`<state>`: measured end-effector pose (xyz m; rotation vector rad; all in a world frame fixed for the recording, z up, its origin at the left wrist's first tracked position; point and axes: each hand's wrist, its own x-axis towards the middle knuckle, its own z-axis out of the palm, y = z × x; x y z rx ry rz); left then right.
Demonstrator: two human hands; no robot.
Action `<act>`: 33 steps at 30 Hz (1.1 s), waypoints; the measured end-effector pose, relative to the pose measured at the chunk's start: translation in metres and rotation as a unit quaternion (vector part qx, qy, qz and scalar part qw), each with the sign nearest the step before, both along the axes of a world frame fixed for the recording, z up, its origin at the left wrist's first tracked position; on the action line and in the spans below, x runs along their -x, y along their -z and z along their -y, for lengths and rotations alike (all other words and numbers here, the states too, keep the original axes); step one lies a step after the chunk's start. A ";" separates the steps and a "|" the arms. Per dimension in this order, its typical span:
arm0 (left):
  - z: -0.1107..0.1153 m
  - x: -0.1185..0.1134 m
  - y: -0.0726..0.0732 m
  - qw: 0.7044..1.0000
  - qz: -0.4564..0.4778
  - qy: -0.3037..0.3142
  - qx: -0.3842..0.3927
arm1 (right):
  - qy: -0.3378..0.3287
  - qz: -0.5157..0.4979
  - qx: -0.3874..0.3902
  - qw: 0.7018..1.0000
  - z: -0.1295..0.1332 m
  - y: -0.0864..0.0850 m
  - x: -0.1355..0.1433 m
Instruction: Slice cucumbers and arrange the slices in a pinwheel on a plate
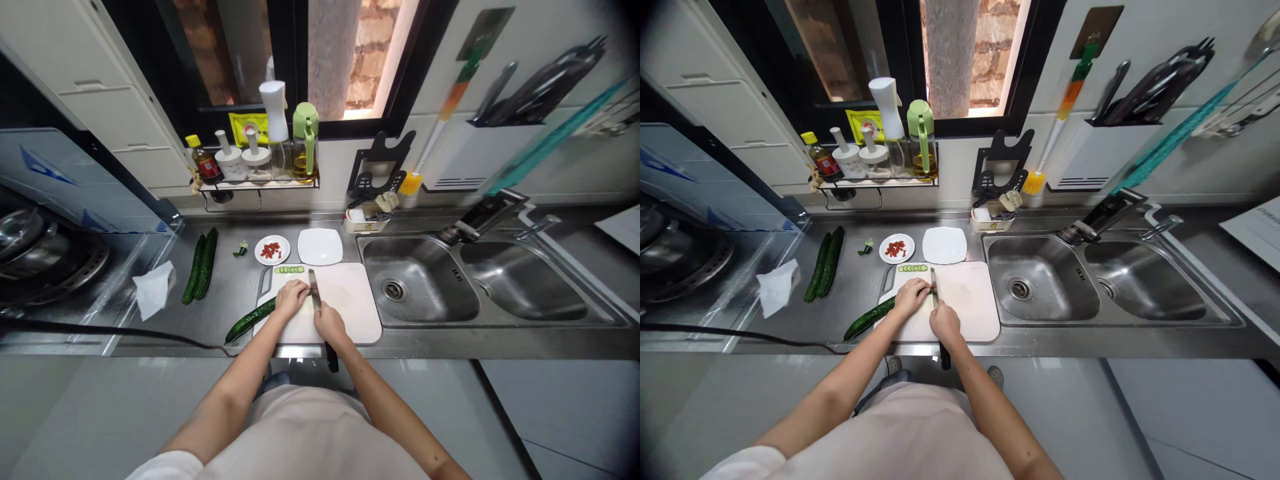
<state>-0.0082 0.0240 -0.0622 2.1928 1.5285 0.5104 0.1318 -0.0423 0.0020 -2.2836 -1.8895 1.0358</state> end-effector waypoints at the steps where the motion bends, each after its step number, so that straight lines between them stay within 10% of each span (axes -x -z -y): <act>1: 0.000 0.000 0.000 1.000 0.001 0.000 -0.001 | -0.001 0.000 0.003 1.000 0.000 0.000 0.000; 33: 0.000 0.000 -0.004 1.000 -0.001 0.007 -0.002 | -0.021 0.005 0.042 0.999 0.024 0.003 -0.003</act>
